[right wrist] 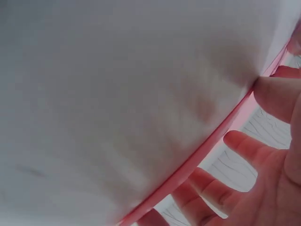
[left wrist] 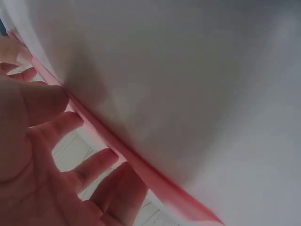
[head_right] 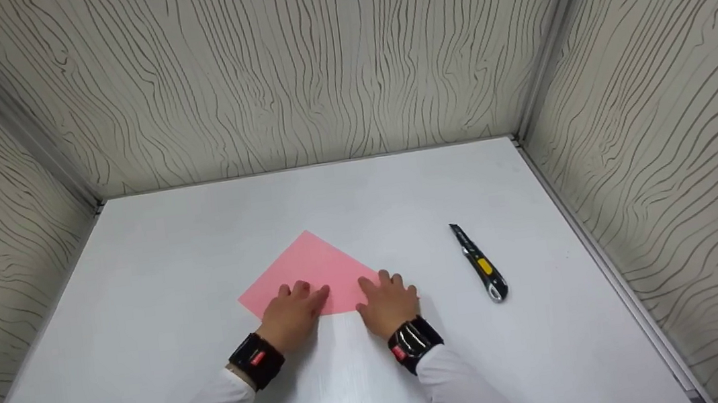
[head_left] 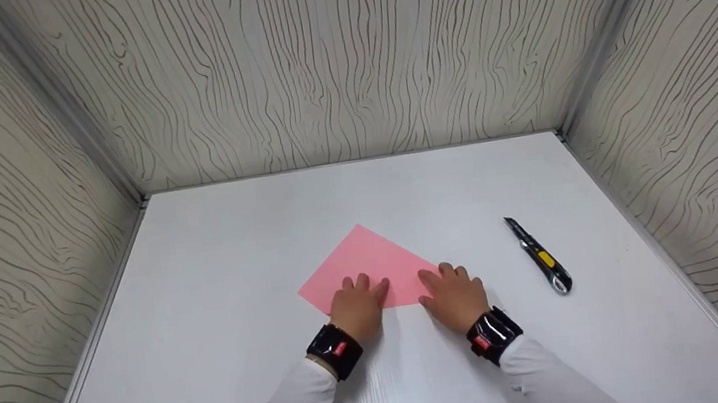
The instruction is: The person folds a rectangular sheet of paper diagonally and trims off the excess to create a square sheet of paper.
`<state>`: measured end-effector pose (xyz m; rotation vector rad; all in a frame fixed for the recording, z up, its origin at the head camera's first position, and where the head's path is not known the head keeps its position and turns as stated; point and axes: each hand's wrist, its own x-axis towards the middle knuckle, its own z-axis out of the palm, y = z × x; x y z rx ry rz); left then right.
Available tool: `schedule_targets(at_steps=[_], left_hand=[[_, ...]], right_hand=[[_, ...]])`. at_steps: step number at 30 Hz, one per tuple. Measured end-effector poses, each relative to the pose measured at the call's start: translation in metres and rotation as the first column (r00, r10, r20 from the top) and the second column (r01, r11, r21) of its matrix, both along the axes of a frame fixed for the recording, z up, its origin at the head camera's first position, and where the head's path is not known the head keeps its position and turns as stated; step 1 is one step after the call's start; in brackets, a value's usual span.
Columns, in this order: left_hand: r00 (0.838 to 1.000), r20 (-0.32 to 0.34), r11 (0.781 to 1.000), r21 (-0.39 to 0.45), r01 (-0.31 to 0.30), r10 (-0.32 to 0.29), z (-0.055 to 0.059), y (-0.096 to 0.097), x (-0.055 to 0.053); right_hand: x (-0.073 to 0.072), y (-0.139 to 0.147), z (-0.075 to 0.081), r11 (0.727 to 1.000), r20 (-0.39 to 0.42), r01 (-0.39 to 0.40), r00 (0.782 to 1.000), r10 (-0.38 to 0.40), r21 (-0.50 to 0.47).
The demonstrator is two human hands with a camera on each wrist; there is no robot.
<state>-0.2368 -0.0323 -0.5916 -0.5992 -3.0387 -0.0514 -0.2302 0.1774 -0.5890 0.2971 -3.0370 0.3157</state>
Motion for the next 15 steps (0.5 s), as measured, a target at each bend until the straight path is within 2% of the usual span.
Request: schedule_targets(at_steps=[3, 5, 8, 11, 13, 15], left_hand=[[0.998, 0.062, 0.996, 0.087, 0.029, -0.034, 0.0, -0.013, 0.002], [0.995, 0.08, 0.989, 0.142, 0.045, -0.057, 0.0, -0.019, 0.004], [0.995, 0.032, 0.977, 0.194, 0.083, -0.091, -0.001, -0.024, 0.006], [0.99, -0.043, 0.97, 0.199, 0.138, -0.132, -0.003, -0.025, 0.01], [0.986, -0.057, 0.967, 0.192, 0.166, -0.157, -0.002, -0.026, 0.014], [0.984, -0.034, 0.968, 0.179, 0.176, -0.172, -0.001, -0.027, 0.019]], right_hand=[[0.0, 0.005, 0.002, 0.999, 0.018, -0.027, 0.999, 0.027, -0.023], [-0.001, 0.008, 0.003, 0.999, 0.026, -0.034, 0.999, 0.035, -0.036], [-0.002, 0.009, 0.003, 0.998, 0.039, -0.037, 0.998, 0.039, -0.053], [0.0, 0.009, 0.004, 0.995, 0.051, -0.054, 0.997, 0.058, -0.078], [0.004, 0.008, 0.005, 0.992, 0.07, -0.079, 0.994, 0.086, -0.097], [0.008, 0.008, 0.006, 0.988, 0.1, -0.11, 0.988, 0.121, -0.111]])
